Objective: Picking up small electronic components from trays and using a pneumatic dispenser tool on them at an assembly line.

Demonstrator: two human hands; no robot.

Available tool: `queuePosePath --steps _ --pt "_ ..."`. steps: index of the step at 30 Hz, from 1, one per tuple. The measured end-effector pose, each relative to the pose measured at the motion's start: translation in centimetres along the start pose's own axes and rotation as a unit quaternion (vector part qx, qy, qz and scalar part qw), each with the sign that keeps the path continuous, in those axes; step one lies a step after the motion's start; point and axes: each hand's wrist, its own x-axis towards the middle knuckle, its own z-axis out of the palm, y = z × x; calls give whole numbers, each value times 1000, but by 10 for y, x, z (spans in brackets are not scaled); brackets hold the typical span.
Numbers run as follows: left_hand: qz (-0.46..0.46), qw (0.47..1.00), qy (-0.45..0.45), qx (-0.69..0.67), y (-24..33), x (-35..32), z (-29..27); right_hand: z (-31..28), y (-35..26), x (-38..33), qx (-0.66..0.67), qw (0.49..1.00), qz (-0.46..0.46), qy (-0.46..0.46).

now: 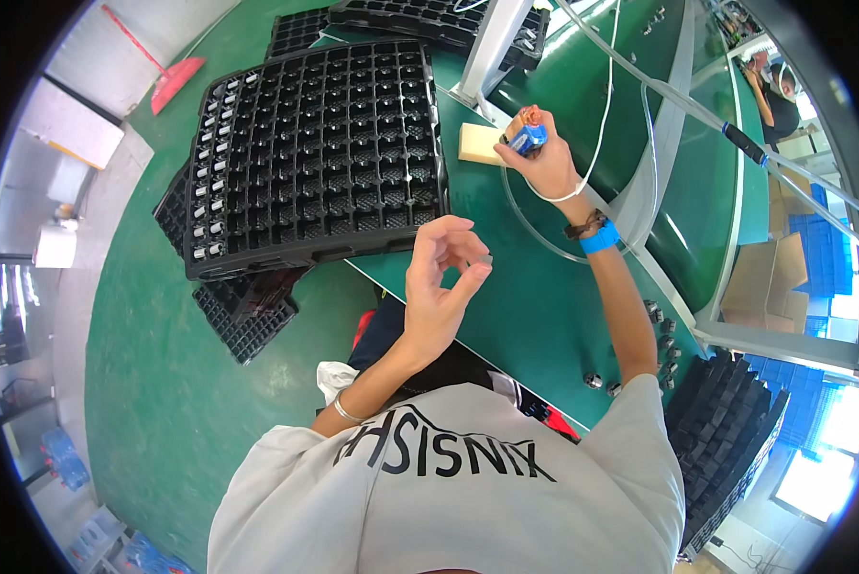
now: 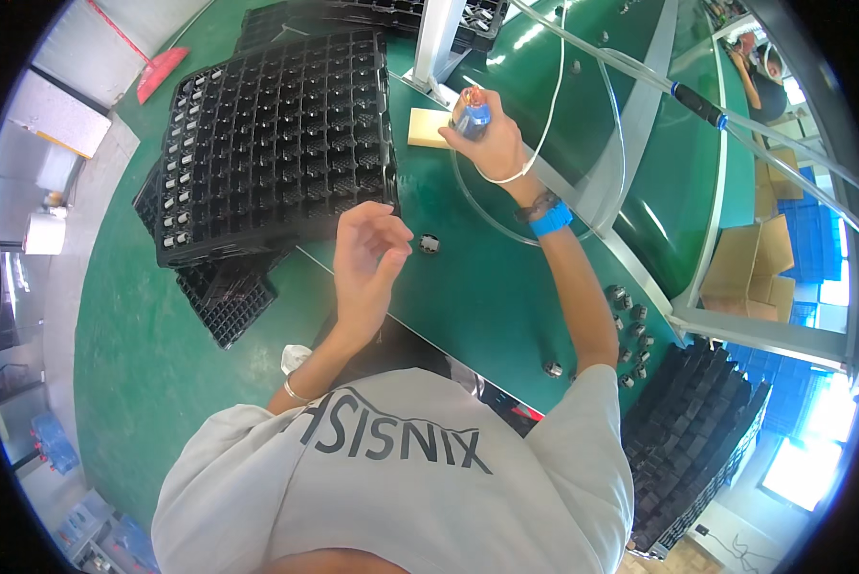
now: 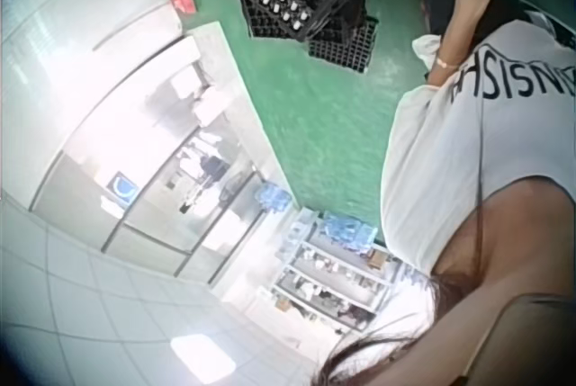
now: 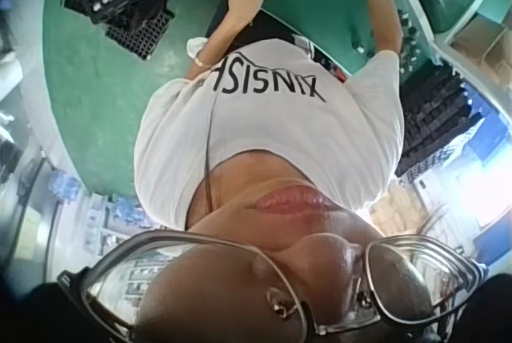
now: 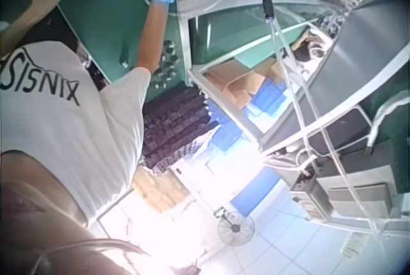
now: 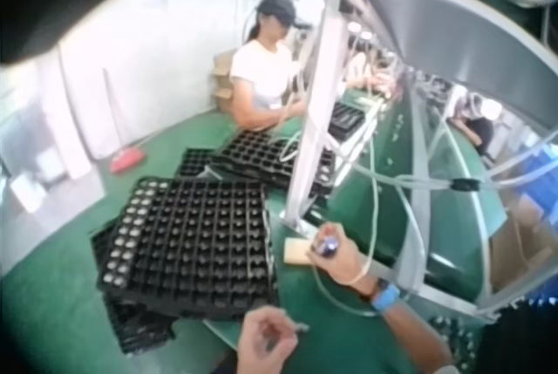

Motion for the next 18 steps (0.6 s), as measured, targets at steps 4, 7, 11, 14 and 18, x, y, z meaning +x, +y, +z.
queuePosePath --steps 4,7,11,14,18 --pt "1 1000 -4 3 -2 0 0 1 3 -1 -3 1000 -25 11" --pt "-9 1000 -9 2 -6 -2 1 0 -1 -1 -6 999 -27 15" --pt "-18 1000 -22 3 -6 -4 5 1 1 0 -18 1000 -10 14" --pt "-26 999 -25 4 -7 -5 6 2 2 0 -13 1000 -24 15" --pt "-24 999 -27 4 -9 -6 6 5 7 2 -9 999 -28 40"
